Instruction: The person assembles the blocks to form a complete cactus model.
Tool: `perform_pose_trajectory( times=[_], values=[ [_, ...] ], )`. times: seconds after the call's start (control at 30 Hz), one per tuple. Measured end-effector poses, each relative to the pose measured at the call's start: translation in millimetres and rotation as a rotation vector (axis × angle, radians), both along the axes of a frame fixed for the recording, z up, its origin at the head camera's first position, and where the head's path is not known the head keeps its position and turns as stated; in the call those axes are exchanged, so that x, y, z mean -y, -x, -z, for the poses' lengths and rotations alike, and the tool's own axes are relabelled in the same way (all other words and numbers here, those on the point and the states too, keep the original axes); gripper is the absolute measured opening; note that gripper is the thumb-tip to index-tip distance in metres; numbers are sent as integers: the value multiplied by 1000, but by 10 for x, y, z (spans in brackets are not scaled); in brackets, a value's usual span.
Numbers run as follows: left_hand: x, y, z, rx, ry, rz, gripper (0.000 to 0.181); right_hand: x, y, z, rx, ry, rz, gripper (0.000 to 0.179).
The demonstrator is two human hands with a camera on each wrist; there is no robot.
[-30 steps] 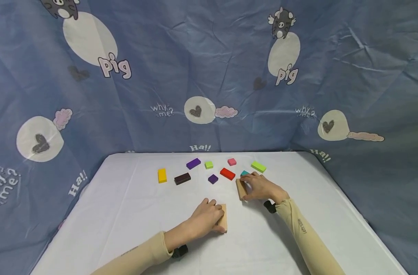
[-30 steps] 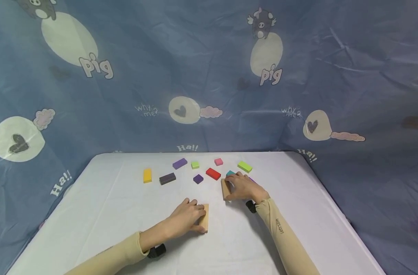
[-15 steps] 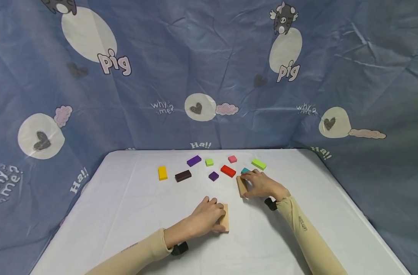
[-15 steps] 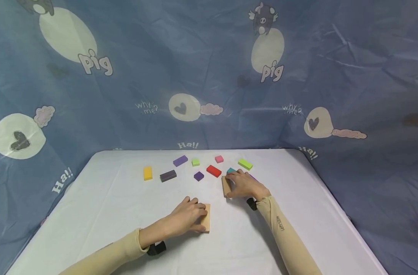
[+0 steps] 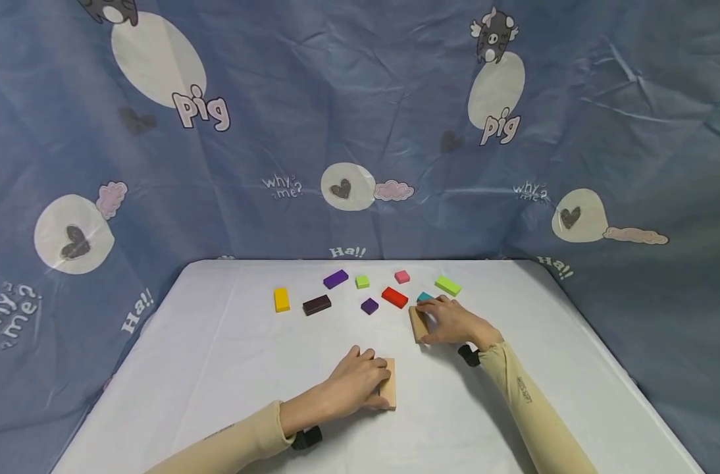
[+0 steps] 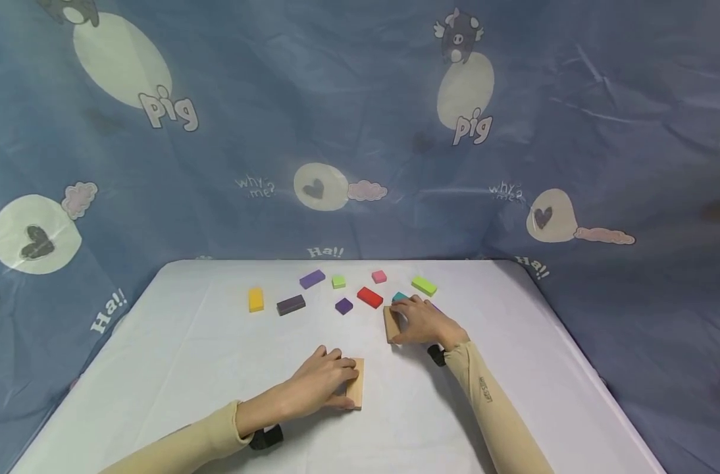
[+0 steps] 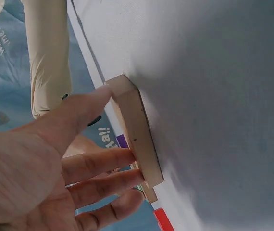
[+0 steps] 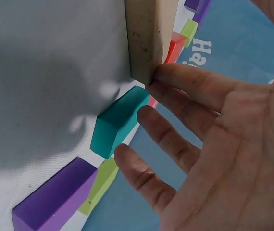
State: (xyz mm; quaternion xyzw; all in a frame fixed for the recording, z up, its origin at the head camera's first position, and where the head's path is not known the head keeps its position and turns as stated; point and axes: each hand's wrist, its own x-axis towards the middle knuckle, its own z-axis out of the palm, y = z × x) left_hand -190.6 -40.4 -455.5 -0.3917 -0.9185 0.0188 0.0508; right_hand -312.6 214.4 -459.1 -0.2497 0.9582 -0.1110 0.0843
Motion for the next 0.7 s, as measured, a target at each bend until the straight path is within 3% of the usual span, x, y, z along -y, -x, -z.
perform_pose_trajectory(
  times=[0.27, 0.7],
  values=[
    [12, 10, 25, 20, -46, 12, 43, -14, -11, 22, 5, 15, -18, 77],
    [-20, 37, 31, 64, -69, -3, 46, -33, 31, 77, -85, 40, -37, 80]
  ],
)
